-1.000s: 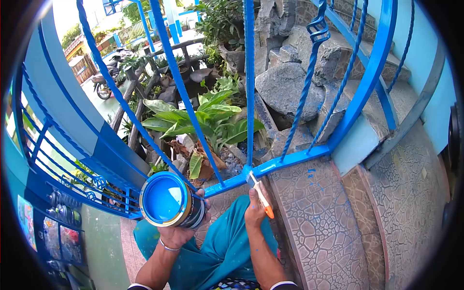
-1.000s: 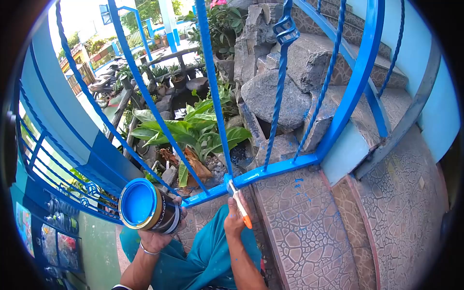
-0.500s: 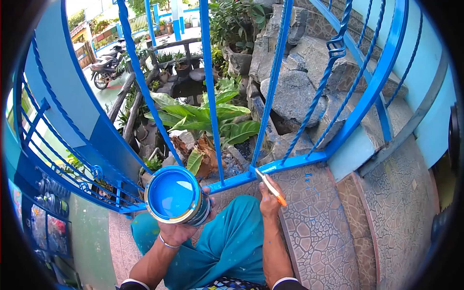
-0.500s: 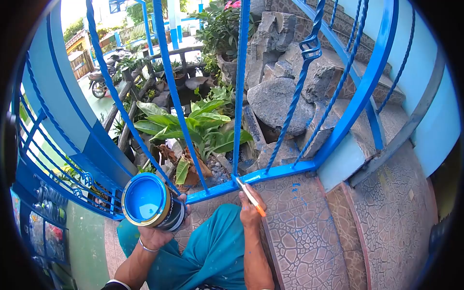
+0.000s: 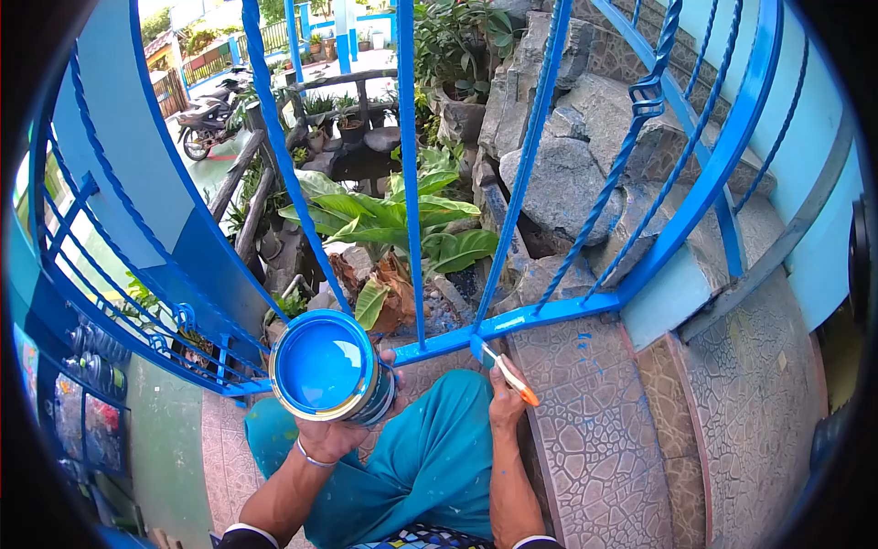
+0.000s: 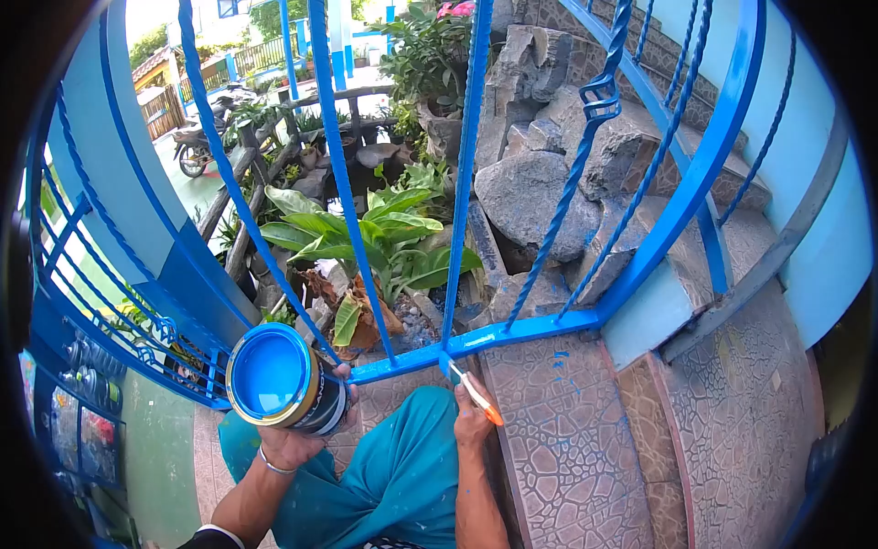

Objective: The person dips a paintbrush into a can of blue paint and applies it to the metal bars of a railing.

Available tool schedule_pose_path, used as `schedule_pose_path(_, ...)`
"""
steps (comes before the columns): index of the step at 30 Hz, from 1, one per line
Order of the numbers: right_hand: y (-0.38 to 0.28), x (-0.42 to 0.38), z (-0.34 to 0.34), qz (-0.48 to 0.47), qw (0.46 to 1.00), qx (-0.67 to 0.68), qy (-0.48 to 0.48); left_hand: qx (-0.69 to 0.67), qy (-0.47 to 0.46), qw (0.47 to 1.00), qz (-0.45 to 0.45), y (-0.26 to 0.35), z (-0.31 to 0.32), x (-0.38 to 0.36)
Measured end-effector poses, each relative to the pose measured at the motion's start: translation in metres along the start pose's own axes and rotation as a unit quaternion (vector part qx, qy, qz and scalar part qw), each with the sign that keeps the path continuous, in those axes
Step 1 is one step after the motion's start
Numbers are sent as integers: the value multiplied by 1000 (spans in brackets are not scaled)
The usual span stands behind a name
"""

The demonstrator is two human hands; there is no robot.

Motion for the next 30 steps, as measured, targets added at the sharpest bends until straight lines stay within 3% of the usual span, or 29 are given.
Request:
schedule_pose_path(3, -21, 8, 3, -11, 999, -36, 7, 0, -2, 1000, -1, -2, -1, 1)
schedule_pose_path(11, -67, 43, 9, -102, 988, 106, 37, 6, -2, 1000, 1, 0, -3, 2)
schedule_pose_path(16, -58, 40, 14, -26, 889, 452, 73, -2, 8, 1000, 4, 0, -5, 4)
schedule_pose_path(19, -24, 43, 25, 17, 851, 525, 28, 27, -12, 1000, 8, -2, -2, 6)
schedule_pose_path(24, 6, 44, 23, 45, 908, 415, 35, 16, 4, 1000, 3, -1, -4, 8)
schedule_pose_path(30, -29, 54, 6, -73, 906, 416, 3, 9, 8, 1000, 4, -1, -5, 4)
Point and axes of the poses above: each hand's wrist, its own x-axis towards the middle knuckle, its own z-axis out of the palm, y = z × x, the point moved 3 cm from there along x, towards the middle knuckle, and after that the axes turned 6 degrees about -y, right-handed, at the moved point
